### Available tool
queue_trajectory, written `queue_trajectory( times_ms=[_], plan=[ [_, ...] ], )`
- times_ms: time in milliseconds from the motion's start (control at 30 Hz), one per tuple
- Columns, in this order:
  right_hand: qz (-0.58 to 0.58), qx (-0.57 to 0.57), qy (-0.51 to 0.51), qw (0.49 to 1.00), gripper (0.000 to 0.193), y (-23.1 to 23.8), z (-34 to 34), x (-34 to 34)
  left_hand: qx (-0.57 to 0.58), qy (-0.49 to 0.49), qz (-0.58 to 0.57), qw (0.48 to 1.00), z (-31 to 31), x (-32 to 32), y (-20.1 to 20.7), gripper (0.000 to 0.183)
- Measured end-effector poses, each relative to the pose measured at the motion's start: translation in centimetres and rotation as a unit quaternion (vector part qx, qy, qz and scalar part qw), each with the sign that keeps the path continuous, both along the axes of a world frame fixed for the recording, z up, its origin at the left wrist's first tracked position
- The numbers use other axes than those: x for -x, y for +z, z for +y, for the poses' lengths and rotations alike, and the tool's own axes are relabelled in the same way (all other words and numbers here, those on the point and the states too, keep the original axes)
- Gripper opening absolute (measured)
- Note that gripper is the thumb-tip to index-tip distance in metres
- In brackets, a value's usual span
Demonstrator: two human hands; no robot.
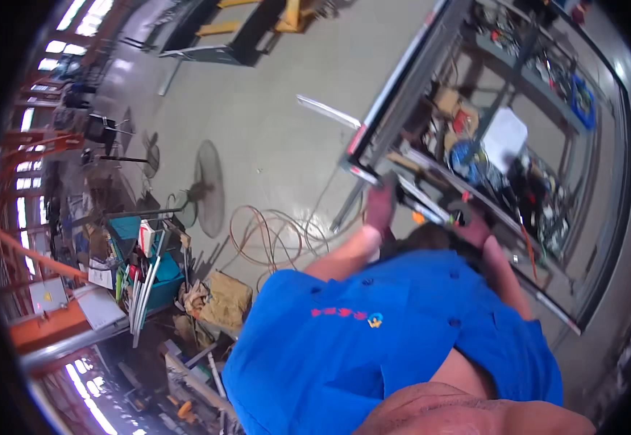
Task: The person is checking a technical blueprint and then using an electric drill to assemble a metal frame.
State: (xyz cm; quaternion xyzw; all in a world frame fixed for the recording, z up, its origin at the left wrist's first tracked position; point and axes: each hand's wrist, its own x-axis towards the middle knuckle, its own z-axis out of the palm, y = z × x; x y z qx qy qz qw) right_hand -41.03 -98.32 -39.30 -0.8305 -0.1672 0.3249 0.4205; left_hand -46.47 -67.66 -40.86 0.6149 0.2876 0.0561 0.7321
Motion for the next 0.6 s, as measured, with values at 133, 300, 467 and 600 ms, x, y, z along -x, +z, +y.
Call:
queue_trajectory(
  times_ms=[133,300,467,600],
  plan=[
    [0.017,0.049,-0.053,0.997,0.055,1.7,-5.9,1.3,0.159,0.172,0.009,0.972,5.8,-1.5,-2.5,0.030],
    [-0.014,0.110,-0.115,0.987,0.056,2.9,-10.5,4.0,0.128,0.289,0.029,0.948,10.5,-2.2,-2.9,0.017],
    [0.017,0.196,-0.153,0.969,0.060,3.8,-10.4,5.7,0.014,0.256,0.056,0.965,12.6,-1.6,-4.6,0.020],
    [0.029,0.207,-0.165,0.964,0.063,3.2,-9.8,6.6,-0.036,0.174,0.084,0.981,13.5,-1.3,-5.4,0.025]
  ],
)
